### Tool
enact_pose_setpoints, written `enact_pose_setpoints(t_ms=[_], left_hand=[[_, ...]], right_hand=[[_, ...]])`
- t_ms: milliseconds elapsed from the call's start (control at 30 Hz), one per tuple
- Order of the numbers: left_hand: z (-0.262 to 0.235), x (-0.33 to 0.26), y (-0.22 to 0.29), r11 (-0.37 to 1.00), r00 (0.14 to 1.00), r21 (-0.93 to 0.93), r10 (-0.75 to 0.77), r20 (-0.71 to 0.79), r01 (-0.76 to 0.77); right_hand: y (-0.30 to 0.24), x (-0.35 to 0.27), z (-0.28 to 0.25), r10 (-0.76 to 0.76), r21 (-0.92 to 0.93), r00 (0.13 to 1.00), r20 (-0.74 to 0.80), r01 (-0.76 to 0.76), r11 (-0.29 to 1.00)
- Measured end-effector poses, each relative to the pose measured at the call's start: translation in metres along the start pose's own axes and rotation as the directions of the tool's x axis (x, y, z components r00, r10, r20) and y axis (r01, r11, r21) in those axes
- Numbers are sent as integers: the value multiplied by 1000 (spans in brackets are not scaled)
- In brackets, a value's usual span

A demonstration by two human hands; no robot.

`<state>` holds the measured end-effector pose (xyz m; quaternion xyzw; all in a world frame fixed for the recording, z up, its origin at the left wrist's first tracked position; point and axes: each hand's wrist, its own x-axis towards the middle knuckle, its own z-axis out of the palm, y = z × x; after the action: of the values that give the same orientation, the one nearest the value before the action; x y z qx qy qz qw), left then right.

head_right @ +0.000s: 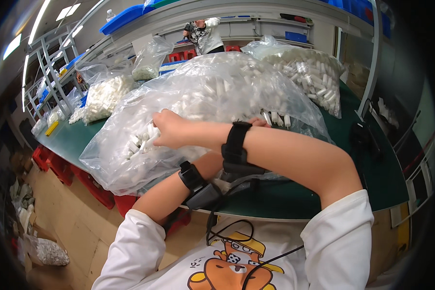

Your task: The person repeatedly picks up small white cylindrical objects from a large plastic bag and joins them together by hand. They handle the items one at a time, connecting two pieces and placing the assembled unit back into the bag. The process is repetitive and involves manual dexterity without the use of tools.

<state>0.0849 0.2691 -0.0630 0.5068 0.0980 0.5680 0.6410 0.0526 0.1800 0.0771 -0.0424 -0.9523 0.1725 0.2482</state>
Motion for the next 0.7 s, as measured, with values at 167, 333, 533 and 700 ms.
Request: enact_pose_setpoints(t_ms=[167,333,533,700], left_hand=[[55,3,45,795,916,467,-272,-294,387],[56,-14,54,655,847,618,-64,-528,435],[64,-7,52,673,773,555,-40,-633,489],[63,-7,52,687,761,531,-50,-647,497]], right_hand=[[-4,-29,-68,-57,142,988,146,36,989],[-17,-84,-151,359,99,679,641,-537,838],[94,-170,-135,732,-663,545,408,-375,648],[129,-169,-99,619,-664,780,-94,-513,545]])
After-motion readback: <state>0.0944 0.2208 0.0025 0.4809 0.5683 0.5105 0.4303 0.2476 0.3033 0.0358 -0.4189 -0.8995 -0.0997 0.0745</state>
